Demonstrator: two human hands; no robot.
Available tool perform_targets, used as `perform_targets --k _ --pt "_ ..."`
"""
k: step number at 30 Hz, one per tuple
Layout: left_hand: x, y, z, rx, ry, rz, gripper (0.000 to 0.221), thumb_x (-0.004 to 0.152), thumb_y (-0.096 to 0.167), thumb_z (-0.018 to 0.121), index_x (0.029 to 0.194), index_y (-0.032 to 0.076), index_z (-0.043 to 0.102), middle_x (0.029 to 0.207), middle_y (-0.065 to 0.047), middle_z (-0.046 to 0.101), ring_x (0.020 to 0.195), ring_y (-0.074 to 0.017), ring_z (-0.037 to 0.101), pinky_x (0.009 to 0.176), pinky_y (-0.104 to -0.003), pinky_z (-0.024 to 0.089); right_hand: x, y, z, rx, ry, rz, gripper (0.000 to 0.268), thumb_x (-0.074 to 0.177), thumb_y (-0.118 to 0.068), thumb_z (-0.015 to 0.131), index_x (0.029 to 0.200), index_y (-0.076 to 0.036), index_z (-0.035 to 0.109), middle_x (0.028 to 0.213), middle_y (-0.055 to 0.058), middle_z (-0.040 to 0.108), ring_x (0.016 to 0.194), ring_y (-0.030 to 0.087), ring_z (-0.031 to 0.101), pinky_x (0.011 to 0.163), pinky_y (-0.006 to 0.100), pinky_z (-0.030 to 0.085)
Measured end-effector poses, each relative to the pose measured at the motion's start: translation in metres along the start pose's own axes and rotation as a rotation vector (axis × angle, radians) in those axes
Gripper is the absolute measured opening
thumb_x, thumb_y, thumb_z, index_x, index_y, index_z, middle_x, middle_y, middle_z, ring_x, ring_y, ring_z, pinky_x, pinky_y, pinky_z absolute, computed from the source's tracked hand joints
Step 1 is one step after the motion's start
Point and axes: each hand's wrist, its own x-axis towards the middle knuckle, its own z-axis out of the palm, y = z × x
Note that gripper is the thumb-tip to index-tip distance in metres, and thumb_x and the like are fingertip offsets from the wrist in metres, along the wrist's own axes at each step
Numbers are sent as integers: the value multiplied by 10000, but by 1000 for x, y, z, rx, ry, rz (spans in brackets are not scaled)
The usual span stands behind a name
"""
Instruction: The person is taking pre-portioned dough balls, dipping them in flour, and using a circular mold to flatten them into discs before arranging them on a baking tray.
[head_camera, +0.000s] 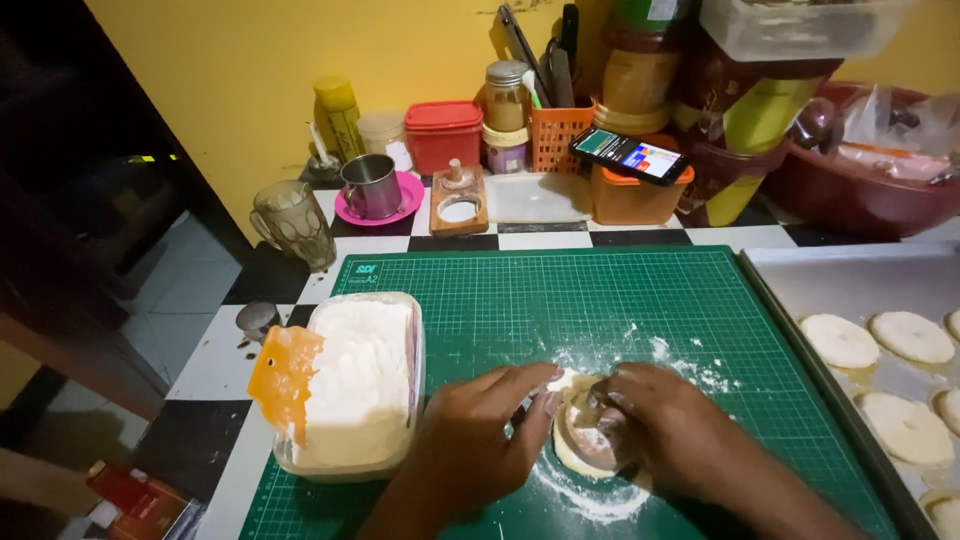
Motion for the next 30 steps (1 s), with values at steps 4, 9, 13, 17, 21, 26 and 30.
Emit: perform_targets --k 4,9,13,17,21,26,30 --pt "-2 -1 3 20 -65 -35 343 929 97 629 1253 10 702 1075 -175 801 792 -268 800 623 -403 671 -4 13 13 -15 50 -75 348 749 -96 799 1073 -196 721 1061 -3 753 943 181 705 749 308 657" --pt "-2 1 1 3 -54 -48 281 950 174 600 1187 81 718 1059 -91 806 824 -269 769 643 -423 587 -2 13 21 -33 100 -225 145 907 -221 680 1036 -161 649 882 37 692 769 220 643 625 379 553" --pt "-5 -3 4 33 -113 -121 338 931 202 614 1253 142 695 1120 -51 801 925 -274 756 728 -515 543 -1 14 22 -59 136 -144 184 822 -116 731 994 -184 733 970 -7 782 886 169 714 721 287 654" --pt "-3 -1 1 36 -61 -44 286 942 178 610 1191 82 715 1044 -104 802 796 -276 761 630 -417 588 -1 0 21 13 205 -251 121 954 -219 609 1009 -132 672 862 28 691 667 186 643 502 341 546" --pt "-2 -1 1 34 -4 -25 248 945 180 616 1159 105 718 1000 -72 799 781 -260 743 588 -392 553 2 -5 16 12 148 -174 458 1008 -466 425 1018 -111 714 842 46 728 703 198 693 532 330 597" --pt "-4 -6 3 36 -9 -10 307 907 119 694 1204 49 728 1022 -130 810 735 -263 771 595 -414 638 0 8 21 66 169 -244 472 1005 -466 458 1056 -90 738 908 89 754 768 251 706 669 389 574" --pt "-3 -6 2 38 114 58 252 926 133 674 1158 59 739 1002 -118 804 767 -281 765 629 -416 611 2 13 22 45 211 -300 307 747 -19 725 1026 -143 695 928 49 709 815 231 653 693 348 525"
